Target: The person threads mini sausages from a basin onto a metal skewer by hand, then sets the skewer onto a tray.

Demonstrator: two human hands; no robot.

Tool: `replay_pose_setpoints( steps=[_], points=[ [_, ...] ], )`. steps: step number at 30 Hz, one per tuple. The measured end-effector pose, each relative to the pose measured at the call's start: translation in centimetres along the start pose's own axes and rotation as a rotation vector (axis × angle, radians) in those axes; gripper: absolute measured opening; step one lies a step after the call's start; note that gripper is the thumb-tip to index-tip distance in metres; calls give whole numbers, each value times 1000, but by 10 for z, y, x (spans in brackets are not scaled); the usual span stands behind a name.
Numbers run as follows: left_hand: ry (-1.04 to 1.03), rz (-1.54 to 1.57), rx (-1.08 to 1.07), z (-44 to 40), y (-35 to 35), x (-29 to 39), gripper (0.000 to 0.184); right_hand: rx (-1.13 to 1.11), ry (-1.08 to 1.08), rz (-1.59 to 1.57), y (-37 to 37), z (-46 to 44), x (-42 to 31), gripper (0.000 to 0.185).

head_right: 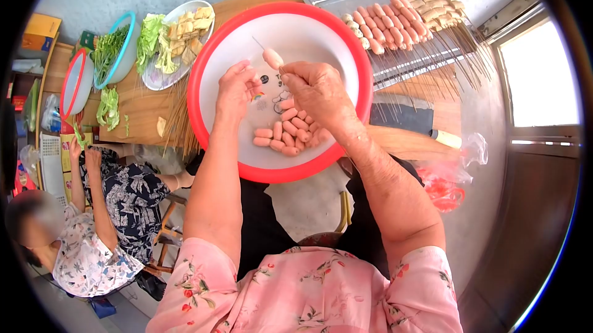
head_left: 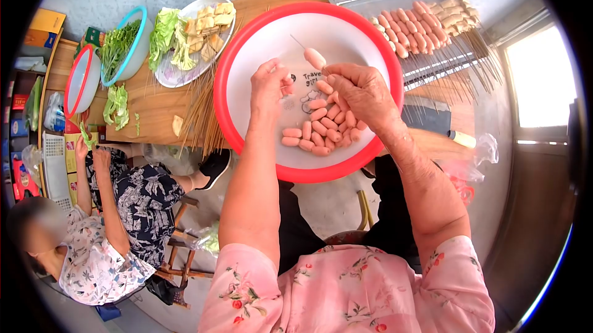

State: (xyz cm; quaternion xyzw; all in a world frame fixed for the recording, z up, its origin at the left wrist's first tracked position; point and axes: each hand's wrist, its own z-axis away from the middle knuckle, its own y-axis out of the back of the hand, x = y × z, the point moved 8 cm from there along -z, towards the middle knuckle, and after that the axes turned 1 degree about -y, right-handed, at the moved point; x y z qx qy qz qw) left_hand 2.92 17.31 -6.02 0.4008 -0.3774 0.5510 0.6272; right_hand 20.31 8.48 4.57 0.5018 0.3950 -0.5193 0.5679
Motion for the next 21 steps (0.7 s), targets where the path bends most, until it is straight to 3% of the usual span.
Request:
replay_pose_setpoints(
  steps=[1,5,10,12,21],
  points=[
    [70,346,-87,0,-3,0,27,-1,1,0,-1,-1,2,21],
    [28,547,-69,0,11,10,25,-41,31,71,-10,-2,11,20],
    [20,605,-15,-5,25,5,19,-75,169,373,-22,0,13,19],
    [0,610,-1,-3,27,7,17,-76,336,468,-27,2,6,16],
    [12,613,-13,0,21,10,15,-73,258,539,-30,4,8,16]
  ],
)
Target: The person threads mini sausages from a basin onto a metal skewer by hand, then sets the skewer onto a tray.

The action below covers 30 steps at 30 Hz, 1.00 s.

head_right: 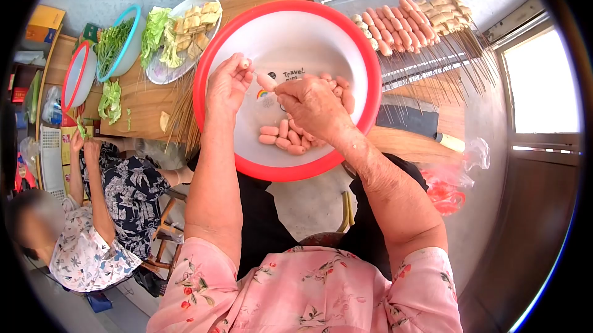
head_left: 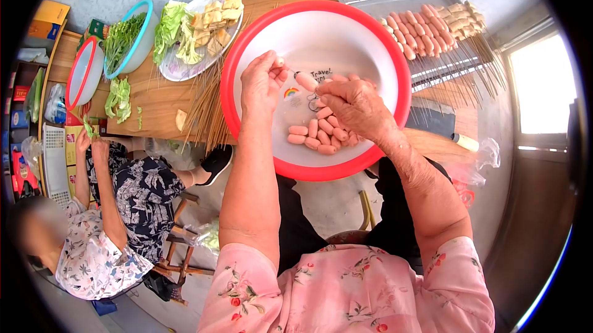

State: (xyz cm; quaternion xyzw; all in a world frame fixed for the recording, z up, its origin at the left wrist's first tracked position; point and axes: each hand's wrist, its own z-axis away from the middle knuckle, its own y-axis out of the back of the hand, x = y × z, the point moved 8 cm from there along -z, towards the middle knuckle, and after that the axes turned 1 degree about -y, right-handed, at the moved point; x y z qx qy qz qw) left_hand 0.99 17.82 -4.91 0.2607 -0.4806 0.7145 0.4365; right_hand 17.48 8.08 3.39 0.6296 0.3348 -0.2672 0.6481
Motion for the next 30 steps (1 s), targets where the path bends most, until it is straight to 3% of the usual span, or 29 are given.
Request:
replay_pose_setpoints(
  steps=[9,11,15,22,25,30],
  points=[
    [-10,-51,-76,10,-19,0,12,43,-34,-18,4,0,-1,17],
    [-7,-79,-189,14,-30,-3,15,38,-58,-35,5,-1,0,16],
    [34,-130,-163,24,-38,-9,17,73,-96,-213,3,-3,10,14],
    [28,-110,-213,26,-45,-9,20,165,-110,-194,6,-4,14,17],
    [15,-138,-241,26,-46,-5,20,58,-153,-191,2,-5,12,15],
    [13,-199,-244,31,-50,-4,22,162,-182,-285,3,-6,22,16]
  ],
)
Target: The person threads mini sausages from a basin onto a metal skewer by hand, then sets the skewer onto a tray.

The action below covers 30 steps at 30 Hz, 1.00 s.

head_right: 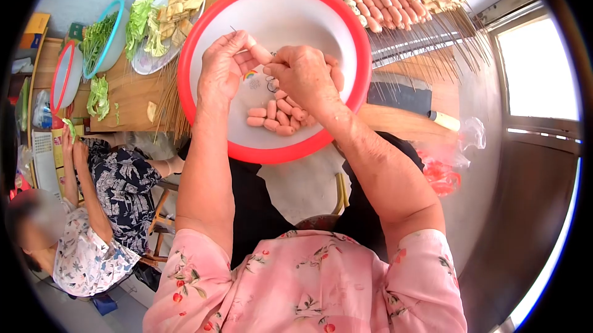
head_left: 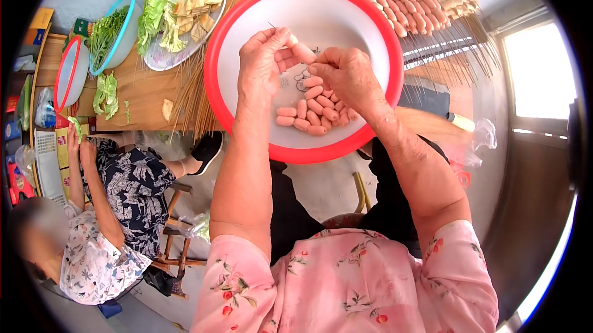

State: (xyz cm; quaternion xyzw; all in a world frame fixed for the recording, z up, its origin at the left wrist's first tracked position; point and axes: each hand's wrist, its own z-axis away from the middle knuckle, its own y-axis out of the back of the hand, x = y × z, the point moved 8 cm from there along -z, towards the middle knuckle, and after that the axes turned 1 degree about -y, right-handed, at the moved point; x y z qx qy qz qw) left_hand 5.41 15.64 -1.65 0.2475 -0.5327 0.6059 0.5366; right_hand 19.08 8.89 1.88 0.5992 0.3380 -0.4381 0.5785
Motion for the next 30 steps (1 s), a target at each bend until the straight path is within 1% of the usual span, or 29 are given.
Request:
replay_pose_setpoints(
  steps=[1,4,6,7,9,10,12,13,15,16,18,19,21,25,27,28,30],
  points=[
    [-23,24,-25,-2,0,1,24,4,36,29,2,0,-3,15],
    [-48,87,-42,0,-1,3,29,4,-7,-24,4,-1,-2,15],
    [-26,101,107,-3,10,-4,31,17,-28,-67,8,-1,-4,15],
    [-25,101,105,-5,10,-8,31,30,-46,-110,10,0,-4,15],
    [18,-555,123,-9,14,-18,29,41,-43,-137,15,-3,-3,14],
    [18,-555,121,-11,17,-28,29,50,-41,-164,17,-3,-2,14],
    [-75,-1278,-126,-13,-4,-49,26,44,-61,-172,22,-2,-6,14],
    [-75,-1278,-127,-11,-6,-55,26,38,-81,-182,23,-2,-6,13],
    [-99,-1463,-258,-2,-18,-71,25,37,-68,-206,25,-4,-2,13],
    [-100,-1464,-259,-3,-17,-73,25,36,-54,-229,26,-5,-1,13],
    [-120,-1573,-273,-6,-17,-82,25,43,-61,-231,28,-4,-1,13],
    [-122,-1575,-276,-8,-13,-86,25,48,-69,-232,29,-3,-1,13],
    [-50,-1281,-251,-10,-4,-90,24,49,-62,-238,30,-3,-1,13],
    [8,-1229,-245,-11,-1,-87,24,44,-47,-226,33,-3,-2,13],
    [87,-1000,-180,-11,1,-80,24,44,-56,-222,35,-3,-4,14],
    [81,-1001,-181,-10,-1,-72,24,39,-66,-219,35,-3,-5,14],
    [148,-710,-120,-9,-1,-53,23,48,-36,-199,36,-3,-7,14]
  ],
)
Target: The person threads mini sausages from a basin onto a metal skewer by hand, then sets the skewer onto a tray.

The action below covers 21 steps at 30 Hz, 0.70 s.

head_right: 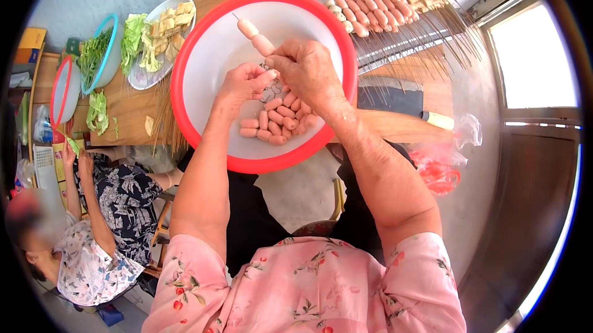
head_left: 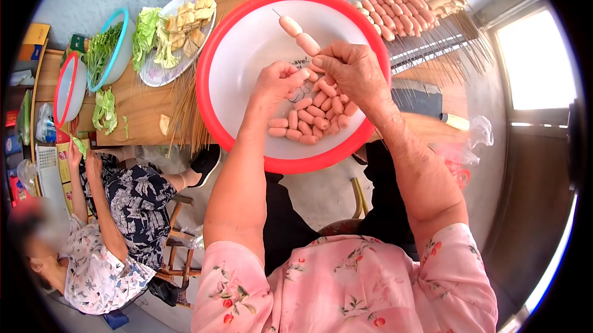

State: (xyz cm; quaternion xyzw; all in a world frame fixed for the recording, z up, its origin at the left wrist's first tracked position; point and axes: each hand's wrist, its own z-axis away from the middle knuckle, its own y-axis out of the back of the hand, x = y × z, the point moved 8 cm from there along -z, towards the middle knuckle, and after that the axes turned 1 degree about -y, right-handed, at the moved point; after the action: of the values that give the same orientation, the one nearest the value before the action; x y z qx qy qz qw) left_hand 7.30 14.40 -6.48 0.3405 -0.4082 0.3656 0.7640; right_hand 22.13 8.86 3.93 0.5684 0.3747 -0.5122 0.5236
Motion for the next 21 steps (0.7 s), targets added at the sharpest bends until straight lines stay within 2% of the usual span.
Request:
replay_pose_setpoints(
  steps=[1,2,4,8,11,14,18,21],
  points=[
    [-2,188,8,3,6,5,19,1,-10,-17,0,1,-1,14],
    [-10,186,13,4,10,10,19,0,-18,-34,-1,1,-1,14],
    [-58,568,21,9,19,23,17,-11,-22,-5,-3,0,1,13],
    [-167,880,89,7,43,28,21,-49,-10,65,-11,5,-6,13],
    [-303,993,88,3,59,27,21,-94,-19,64,-18,8,-4,14],
    [-337,1010,99,7,71,31,24,-120,3,110,-21,10,-3,13],
    [-279,1094,182,14,72,28,24,-137,-63,124,-25,12,4,12],
    [-325,1168,155,13,72,29,22,-156,57,160,-30,12,7,12]
  ],
)
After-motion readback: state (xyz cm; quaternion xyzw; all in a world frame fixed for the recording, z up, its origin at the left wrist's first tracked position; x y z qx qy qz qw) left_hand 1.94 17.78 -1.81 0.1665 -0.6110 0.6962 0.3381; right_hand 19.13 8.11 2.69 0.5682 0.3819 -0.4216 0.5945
